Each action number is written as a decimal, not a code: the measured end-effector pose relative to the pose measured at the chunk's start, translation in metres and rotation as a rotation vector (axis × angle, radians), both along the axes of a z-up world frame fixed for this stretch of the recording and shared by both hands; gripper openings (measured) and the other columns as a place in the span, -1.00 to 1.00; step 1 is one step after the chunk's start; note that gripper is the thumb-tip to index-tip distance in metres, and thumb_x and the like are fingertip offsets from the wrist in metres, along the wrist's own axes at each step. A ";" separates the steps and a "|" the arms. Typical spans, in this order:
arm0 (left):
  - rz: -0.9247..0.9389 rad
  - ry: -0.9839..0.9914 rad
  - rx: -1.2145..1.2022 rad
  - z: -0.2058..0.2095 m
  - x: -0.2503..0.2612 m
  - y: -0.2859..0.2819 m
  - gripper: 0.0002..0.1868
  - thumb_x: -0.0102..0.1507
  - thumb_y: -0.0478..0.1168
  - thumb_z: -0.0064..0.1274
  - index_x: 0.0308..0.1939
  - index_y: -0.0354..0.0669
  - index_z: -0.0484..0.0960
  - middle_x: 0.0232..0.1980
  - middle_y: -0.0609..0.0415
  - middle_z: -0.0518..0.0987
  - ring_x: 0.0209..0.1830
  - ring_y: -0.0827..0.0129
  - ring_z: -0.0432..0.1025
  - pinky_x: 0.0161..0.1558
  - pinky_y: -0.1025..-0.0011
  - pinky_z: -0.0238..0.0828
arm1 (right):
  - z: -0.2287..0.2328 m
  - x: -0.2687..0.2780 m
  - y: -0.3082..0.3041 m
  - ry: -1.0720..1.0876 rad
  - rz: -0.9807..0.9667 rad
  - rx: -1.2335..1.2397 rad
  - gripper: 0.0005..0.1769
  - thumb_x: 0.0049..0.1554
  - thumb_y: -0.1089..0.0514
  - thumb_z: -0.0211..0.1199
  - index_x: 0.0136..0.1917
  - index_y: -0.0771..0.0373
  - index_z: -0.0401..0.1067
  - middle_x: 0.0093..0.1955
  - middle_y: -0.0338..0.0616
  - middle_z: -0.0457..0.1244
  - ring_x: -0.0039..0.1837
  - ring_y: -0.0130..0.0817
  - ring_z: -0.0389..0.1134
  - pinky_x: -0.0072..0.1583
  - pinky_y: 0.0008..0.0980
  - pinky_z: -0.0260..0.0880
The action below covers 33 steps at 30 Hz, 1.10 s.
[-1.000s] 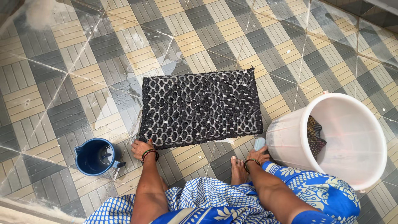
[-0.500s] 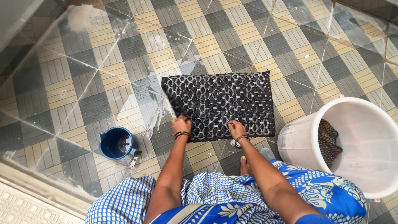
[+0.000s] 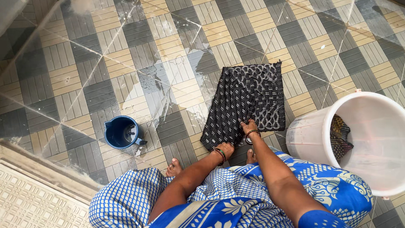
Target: The person scrubs a black and white patterned mat with a brush and rinses a second cloth in a bucket of water.
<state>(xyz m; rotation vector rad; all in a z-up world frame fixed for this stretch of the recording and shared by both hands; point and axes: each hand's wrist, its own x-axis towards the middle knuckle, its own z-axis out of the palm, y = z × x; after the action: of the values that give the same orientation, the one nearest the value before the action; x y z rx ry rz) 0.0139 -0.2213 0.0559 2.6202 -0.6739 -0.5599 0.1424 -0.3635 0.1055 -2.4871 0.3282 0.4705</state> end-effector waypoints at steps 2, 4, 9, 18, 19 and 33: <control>-0.020 0.006 -0.002 0.000 0.005 -0.001 -0.76 0.28 -0.35 0.01 -0.03 -0.39 0.66 0.02 -0.33 0.63 0.02 -0.07 0.58 0.01 0.13 0.57 | -0.006 0.000 -0.003 0.040 -0.054 0.017 -0.18 0.06 -0.20 0.38 0.38 0.36 0.25 0.29 0.32 0.29 0.30 0.18 0.34 0.31 -0.05 0.34; -0.067 0.111 -0.017 0.006 0.017 -0.001 -0.68 0.10 -0.24 0.23 -0.10 -0.32 0.70 -0.03 -0.28 0.65 0.01 -0.05 0.57 0.06 0.15 0.53 | -0.013 0.005 -0.004 0.079 -0.117 0.079 -0.25 0.06 -0.16 0.37 0.34 0.34 0.27 0.28 0.28 0.30 0.27 0.14 0.35 0.27 -0.05 0.36; -0.082 0.200 -0.254 0.056 0.048 0.016 -0.60 -0.01 -0.10 0.33 -0.18 -0.23 0.69 -0.17 -0.20 0.67 -0.09 -0.02 0.58 0.00 0.18 0.51 | -0.026 0.022 -0.005 0.154 -0.364 0.339 -0.42 0.08 -0.06 0.36 0.24 0.31 0.34 0.25 0.18 0.32 0.19 0.05 0.39 0.17 -0.04 0.43; 0.086 -0.005 -0.193 0.179 0.093 0.138 -0.59 -0.16 -0.23 0.34 -0.28 -0.22 0.60 -0.26 -0.15 0.65 -0.14 -0.04 0.55 -0.08 0.15 0.50 | 0.023 0.087 -0.005 0.255 -0.895 1.290 -0.77 0.16 0.18 0.22 0.06 0.32 0.36 0.13 0.07 0.35 0.06 -0.09 0.46 0.04 -0.15 0.54; 0.184 -0.048 -0.186 0.194 0.098 0.154 -0.54 -0.23 -0.29 0.37 -0.28 -0.23 0.58 -0.24 -0.15 0.65 -0.13 -0.06 0.54 -0.08 0.14 0.48 | 0.036 0.102 -0.005 0.221 -0.944 1.389 -0.82 0.18 0.27 0.18 0.04 0.37 0.30 0.08 0.13 0.34 0.05 -0.06 0.47 0.06 -0.20 0.55; 0.552 -0.693 -0.429 0.447 0.092 0.181 -0.80 -0.04 -0.36 0.22 -0.32 -0.25 0.71 -0.32 -0.08 0.60 -0.36 0.16 0.53 -0.23 0.25 0.49 | 0.390 0.162 -0.037 -0.416 -0.011 1.464 -0.82 0.16 0.37 0.15 0.00 0.28 0.19 -0.18 0.03 0.37 -0.16 -0.11 0.51 -0.19 -0.17 0.57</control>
<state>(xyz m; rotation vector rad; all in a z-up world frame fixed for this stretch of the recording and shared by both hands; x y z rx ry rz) 0.1058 -0.0407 0.5027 2.3834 -0.1778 0.6115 0.3048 -0.4006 0.4954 -1.0842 -0.1638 0.0677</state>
